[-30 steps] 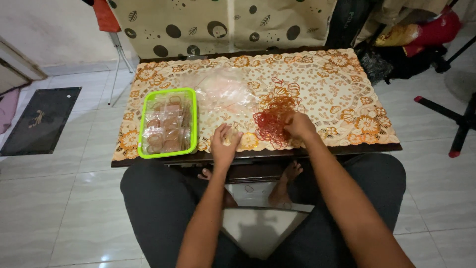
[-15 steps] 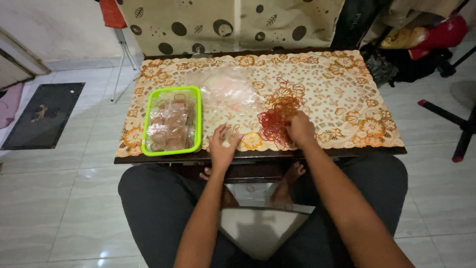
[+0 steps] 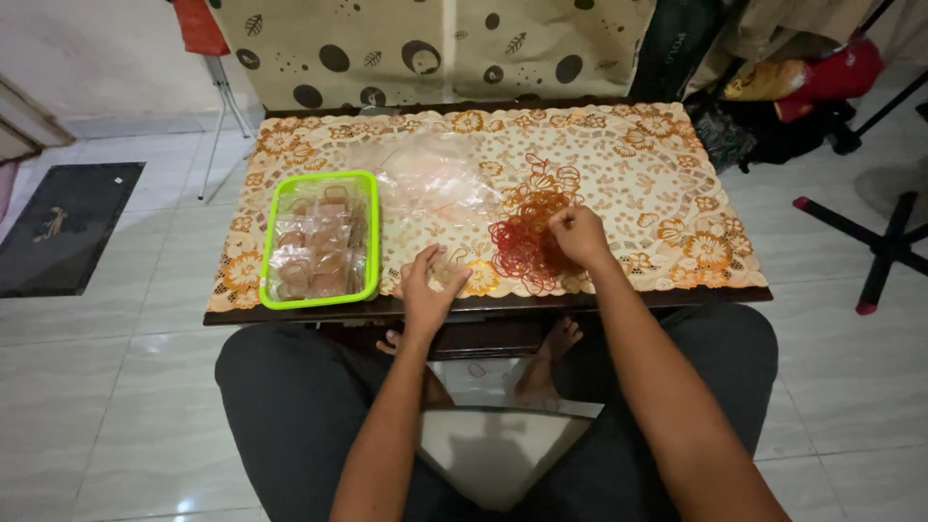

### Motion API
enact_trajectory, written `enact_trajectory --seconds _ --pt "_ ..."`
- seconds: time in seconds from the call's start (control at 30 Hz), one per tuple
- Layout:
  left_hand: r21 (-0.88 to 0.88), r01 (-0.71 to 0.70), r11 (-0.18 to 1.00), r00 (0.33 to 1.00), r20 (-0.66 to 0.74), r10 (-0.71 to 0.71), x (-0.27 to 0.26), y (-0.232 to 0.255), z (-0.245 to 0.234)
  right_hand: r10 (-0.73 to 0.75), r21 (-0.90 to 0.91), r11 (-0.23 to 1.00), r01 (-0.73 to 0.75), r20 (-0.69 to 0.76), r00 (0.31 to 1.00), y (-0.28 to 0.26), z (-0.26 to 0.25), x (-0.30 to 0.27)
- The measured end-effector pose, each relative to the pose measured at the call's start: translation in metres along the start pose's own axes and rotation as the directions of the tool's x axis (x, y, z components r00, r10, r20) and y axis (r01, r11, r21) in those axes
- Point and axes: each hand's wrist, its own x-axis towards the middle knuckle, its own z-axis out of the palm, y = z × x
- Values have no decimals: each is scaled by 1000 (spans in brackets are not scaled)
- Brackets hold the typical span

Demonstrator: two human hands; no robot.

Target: Packaging small items into plastic bags and sealing them with rubber bands

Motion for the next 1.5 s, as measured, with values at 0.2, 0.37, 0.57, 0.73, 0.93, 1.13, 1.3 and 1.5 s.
enact_trajectory --seconds 0.2,0.37,0.57,0.73,0.93,1.13,1.3,1.5 --pt "-30 -36 999 998 43 37 1 -2 7 2 282 959 -21 68 998 -78 -54 -42" --pt "-34 -89 995 996 27 90 -10 29 2 -34 379 925 -8 104 994 -112 -78 -65" --pt "20 -145 989 987 76 143 -9 32 18 -1 432 901 -48 113 994 -125 -86 -79" --pt "38 -247 968 965 106 242 -15 28 26 -48 452 892 -21 141 989 -115 -69 -79" --pt "45 -293 955 952 108 287 -19 45 29 -71 458 889 -13 166 984 -144 -79 -108" --pt "-70 -260 963 962 70 265 -19 73 33 -150 444 893 71 146 978 -134 -65 -96" --pt "-40 -254 966 967 9 255 -17 74 45 -234 262 943 206 79 969 -102 -45 -77" --pt "9 -262 965 964 37 262 -12 55 67 -326 59 945 321 149 934 -116 -58 -88"
